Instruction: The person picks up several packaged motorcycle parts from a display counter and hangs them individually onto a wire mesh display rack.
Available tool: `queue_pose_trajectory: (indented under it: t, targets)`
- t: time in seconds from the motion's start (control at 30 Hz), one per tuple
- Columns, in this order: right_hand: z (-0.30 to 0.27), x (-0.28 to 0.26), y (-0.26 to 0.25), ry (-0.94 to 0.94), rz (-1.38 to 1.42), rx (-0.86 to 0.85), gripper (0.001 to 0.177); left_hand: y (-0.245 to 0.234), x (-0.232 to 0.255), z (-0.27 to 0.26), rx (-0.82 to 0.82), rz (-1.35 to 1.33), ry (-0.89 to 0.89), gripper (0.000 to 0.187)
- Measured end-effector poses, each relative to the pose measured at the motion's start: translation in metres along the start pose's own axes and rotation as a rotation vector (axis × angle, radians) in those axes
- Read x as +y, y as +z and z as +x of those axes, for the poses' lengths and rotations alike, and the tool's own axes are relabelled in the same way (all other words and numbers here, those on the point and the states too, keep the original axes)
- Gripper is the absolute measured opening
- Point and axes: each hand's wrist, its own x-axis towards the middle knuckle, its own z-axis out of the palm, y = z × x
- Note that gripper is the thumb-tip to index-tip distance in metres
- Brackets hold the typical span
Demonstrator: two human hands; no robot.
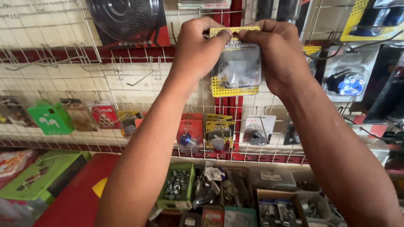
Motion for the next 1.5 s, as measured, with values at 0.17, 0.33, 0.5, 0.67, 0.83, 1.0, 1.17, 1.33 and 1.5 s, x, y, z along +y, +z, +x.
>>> queue_pose_trajectory:
  t: [0.17, 0.33, 0.5, 0.67, 0.83, 1.0, 1.17, 1.33, 1.5]
  targets:
    - [0.007, 0.014, -0.001, 0.052, 0.025, -0.005, 0.013, -0.001, -0.018, 0.004, -0.071, -0.127, -0.088, 0.016]
    - [0.001, 0.029, 0.000, 0.089, -0.113, 0.068, 0.013, 0.005, -0.041, 0.001, -0.103, -0.129, -0.155, 0.014]
    - [0.003, 0.053, -0.003, 0.131, -0.175, 0.170, 0.012, 0.016, -0.065, -0.004, -0.044, -0.023, -0.149, 0.015]
    - [0.011, 0.077, -0.013, 0.128, -0.257, 0.241, 0.021, 0.022, -0.083, -0.003, 0.066, 0.139, -0.048, 0.018]
    - [0.006, 0.095, -0.009, -0.234, -0.494, 0.320, 0.025, 0.031, -0.085, -0.008, 0.147, 0.310, -0.127, 0.020]
    - [-0.030, 0.096, 0.003, -0.498, -0.729, 0.178, 0.059, 0.031, -0.091, -0.013, 0.189, 0.324, 0.036, 0.020]
    - [-0.041, 0.097, 0.007, -0.531, -0.964, 0.129, 0.063, 0.034, -0.097, -0.017, 0.202, 0.368, 0.003, 0.024]
    - [-0.044, 0.101, 0.003, -0.590, -1.007, 0.093, 0.061, 0.036, -0.087, -0.038, 0.155, 0.360, -0.040, 0.043]
    - [-0.045, 0.089, 0.002, -0.635, -1.118, 0.069, 0.057, 0.034, -0.076, -0.051, 0.165, 0.669, 0.375, 0.053]
